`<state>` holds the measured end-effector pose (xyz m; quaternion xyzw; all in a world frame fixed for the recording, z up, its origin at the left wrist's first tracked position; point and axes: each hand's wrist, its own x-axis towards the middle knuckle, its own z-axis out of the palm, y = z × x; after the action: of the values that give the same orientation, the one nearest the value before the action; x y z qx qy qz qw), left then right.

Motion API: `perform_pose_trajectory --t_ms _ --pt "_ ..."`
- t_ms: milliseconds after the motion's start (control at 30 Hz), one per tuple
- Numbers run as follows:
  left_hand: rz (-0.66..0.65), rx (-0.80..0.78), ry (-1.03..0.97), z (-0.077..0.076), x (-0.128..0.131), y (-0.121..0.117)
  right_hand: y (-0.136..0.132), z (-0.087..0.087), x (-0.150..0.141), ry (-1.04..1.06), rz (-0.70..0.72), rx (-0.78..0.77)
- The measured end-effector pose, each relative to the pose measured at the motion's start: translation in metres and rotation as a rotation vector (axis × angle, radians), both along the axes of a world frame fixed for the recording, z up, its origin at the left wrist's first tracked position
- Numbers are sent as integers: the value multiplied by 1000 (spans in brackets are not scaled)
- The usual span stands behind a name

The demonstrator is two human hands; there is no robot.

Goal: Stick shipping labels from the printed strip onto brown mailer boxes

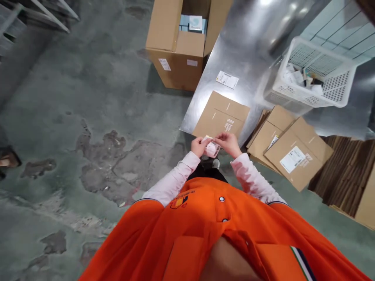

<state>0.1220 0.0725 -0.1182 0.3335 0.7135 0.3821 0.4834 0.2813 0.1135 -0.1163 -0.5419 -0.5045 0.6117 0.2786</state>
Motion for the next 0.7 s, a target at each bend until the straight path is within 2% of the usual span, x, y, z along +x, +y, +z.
perform_pose_trajectory --t_ms 133,200,333,433,500,567,700 --pt "-43 10 -65 -12 0 4 14 -19 1 60 189 -146" --pt "-32 18 -28 -17 -2 4 16 -25 -2 71 220 -137" --pt "77 2 73 -25 -8 6 8 -30 -14 -10 72 -47" --pt "-3 -108 -66 -33 -13 8 10 -39 -17 -140 -32 102" --pt "-115 -229 -221 -42 -16 7 24 -50 -15 -285 -113 232" --pt "-163 -336 -338 -54 -18 1 44 -66 -10 -433 -202 285" --pt "-138 -465 -370 -72 -28 -32 85 -96 -8 -675 -273 206"
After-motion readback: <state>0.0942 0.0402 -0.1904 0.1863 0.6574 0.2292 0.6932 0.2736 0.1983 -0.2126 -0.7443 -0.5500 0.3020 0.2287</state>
